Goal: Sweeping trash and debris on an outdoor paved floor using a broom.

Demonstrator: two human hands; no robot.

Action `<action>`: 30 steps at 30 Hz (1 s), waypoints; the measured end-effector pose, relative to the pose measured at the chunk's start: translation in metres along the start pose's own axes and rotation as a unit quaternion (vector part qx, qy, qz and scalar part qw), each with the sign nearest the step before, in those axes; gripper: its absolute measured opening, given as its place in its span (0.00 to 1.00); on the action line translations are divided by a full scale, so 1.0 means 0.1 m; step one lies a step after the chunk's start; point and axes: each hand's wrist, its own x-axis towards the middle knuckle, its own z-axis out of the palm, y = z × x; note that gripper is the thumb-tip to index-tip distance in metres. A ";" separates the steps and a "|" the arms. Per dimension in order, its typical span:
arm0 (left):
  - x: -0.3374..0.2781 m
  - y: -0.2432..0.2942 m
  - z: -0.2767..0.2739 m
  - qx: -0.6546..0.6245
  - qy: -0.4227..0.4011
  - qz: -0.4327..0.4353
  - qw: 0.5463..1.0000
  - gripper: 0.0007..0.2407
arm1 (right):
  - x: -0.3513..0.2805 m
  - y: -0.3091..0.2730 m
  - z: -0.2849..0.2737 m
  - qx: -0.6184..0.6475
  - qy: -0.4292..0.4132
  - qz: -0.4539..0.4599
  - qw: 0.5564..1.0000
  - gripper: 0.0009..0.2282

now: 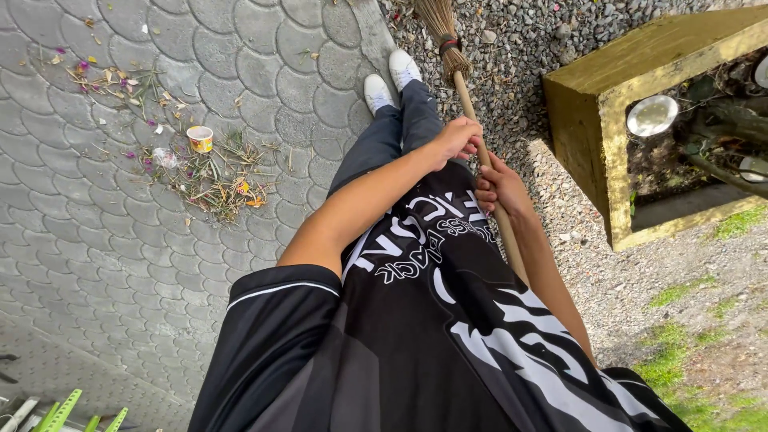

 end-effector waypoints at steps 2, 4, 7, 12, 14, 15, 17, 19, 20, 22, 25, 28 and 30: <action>0.07 -0.10 0.03 -0.005 -0.001 -0.007 1.000 0.13 | -0.08 -0.01 0.01 -0.010 0.007 -0.001 1.000 0.27; 0.13 -0.15 0.05 -0.009 -0.002 -0.012 1.000 0.13 | -0.16 -0.03 0.01 -0.021 0.013 -0.005 1.000 0.28; 0.12 -0.15 0.07 0.005 -0.001 -0.027 1.000 0.14 | -0.23 0.00 -0.11 -0.124 0.040 -0.003 0.992 0.28; -0.03 -0.07 0.04 0.004 0.007 -0.045 0.999 0.16 | 0.54 0.22 -0.81 -0.397 0.103 0.017 0.912 0.29; 0.03 -0.11 -0.07 -0.011 0.021 -0.037 0.999 0.16 | 0.56 -0.06 -0.55 -0.393 0.071 0.003 0.917 0.30; 0.06 -0.13 -0.10 -0.021 0.029 -0.033 0.999 0.16 | 0.54 -0.20 -0.44 -0.381 0.046 -0.010 0.923 0.31; 0.00 0.00 -0.25 -0.054 0.049 -0.023 0.997 0.16 | 0.24 -0.41 -0.12 -0.122 -0.053 0.001 0.991 0.25; 0.02 0.06 -0.19 -0.098 0.051 -0.019 0.994 0.16 | 0.06 -0.51 -0.05 0.139 -0.129 0.027 0.981 0.21; 0.04 0.09 -0.24 -0.109 0.061 -0.017 0.992 0.15 | 0.14 -0.48 -0.03 0.029 -0.095 -0.001 0.995 0.24; 0.08 0.16 -0.29 -0.125 0.072 -0.002 0.990 0.15 | 0.16 -0.62 0.11 -0.092 -0.067 -0.036 0.993 0.28; 0.09 0.29 -0.36 -0.170 0.077 0.023 0.982 0.15 | 0.12 -1.01 0.40 0.131 -0.186 0.062 0.972 0.12; 0.00 0.36 -0.28 -0.220 0.072 0.061 0.971 0.13 | 0.22 -1.10 0.42 0.045 -0.233 0.047 0.970 0.16; -0.09 0.44 -0.34 -0.255 0.080 0.077 0.960 0.12 | 0.43 -1.05 0.41 -0.106 -0.185 0.019 0.977 0.14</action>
